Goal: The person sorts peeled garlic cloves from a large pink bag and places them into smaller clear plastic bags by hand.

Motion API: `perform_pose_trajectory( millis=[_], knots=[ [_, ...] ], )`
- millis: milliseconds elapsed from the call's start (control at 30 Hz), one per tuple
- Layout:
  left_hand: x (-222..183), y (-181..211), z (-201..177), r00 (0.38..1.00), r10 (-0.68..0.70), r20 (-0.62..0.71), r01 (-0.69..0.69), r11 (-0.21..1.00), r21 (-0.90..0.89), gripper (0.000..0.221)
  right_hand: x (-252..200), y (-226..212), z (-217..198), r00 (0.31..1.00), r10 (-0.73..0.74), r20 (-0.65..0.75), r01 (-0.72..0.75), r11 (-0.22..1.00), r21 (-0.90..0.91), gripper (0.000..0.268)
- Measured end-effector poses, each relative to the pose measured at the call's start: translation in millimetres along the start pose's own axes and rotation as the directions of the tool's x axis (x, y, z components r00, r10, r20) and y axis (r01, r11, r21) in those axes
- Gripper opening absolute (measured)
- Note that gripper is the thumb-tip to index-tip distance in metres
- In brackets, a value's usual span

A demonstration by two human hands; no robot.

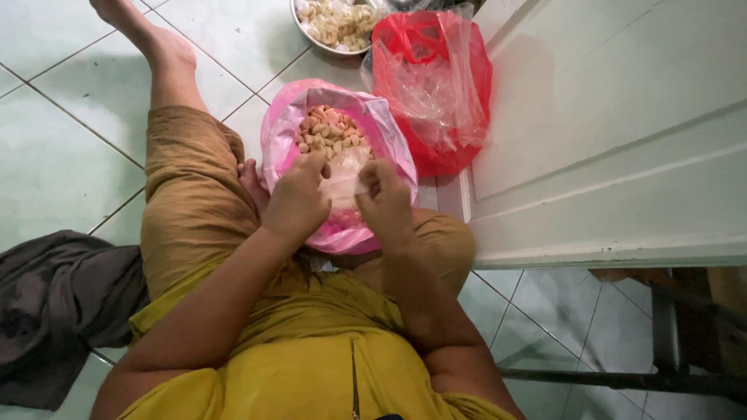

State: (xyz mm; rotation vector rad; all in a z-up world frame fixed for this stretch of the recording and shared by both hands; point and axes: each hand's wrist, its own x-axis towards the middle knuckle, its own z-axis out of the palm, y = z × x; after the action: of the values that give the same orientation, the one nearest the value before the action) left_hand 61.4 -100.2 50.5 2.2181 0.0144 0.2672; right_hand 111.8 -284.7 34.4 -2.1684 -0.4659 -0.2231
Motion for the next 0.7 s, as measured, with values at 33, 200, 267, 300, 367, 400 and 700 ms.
perform_pose_trajectory(
  millis=[33,200,267,300,367,400,700],
  knots=[
    [-3.8,0.5,0.9,1.000,-0.003,-0.002,0.003,1.000,-0.001,0.032,0.8,-4.0,-2.2,1.000,-0.001,0.003,0.001,1.000,0.000,0.027],
    [7.5,3.0,0.8,0.991,0.126,-0.047,-0.129,0.988,-0.085,0.028,10.2,-21.5,-21.5,0.941,0.137,0.309,-0.110,0.989,-0.102,0.025],
    [14.0,2.9,-1.2,0.989,0.126,-0.072,-0.132,0.988,-0.085,0.023,10.9,-20.5,-24.5,0.975,0.023,0.221,-0.014,0.999,-0.042,0.041],
    [17.6,2.9,-2.2,0.987,0.128,-0.097,-0.136,0.987,-0.085,0.019,11.6,-20.0,-26.2,0.988,-0.088,0.123,0.088,0.996,0.009,0.057],
    [25.4,-9.6,8.6,0.984,0.129,-0.125,-0.141,0.985,-0.098,0.017,15.5,-24.3,-26.9,0.950,-0.308,0.056,0.296,0.943,0.152,0.047],
    [29.5,-15.6,13.9,0.980,0.134,-0.148,-0.151,0.982,-0.110,0.016,17.2,-26.5,-27.4,0.867,-0.497,-0.045,0.489,0.828,0.275,0.042],
    [43.2,-24.4,-3.1,0.978,0.204,0.043,-0.153,0.845,-0.513,0.074,15.7,-17.7,-42.9,0.898,-0.405,0.172,0.327,0.876,0.355,0.014]
  ],
)
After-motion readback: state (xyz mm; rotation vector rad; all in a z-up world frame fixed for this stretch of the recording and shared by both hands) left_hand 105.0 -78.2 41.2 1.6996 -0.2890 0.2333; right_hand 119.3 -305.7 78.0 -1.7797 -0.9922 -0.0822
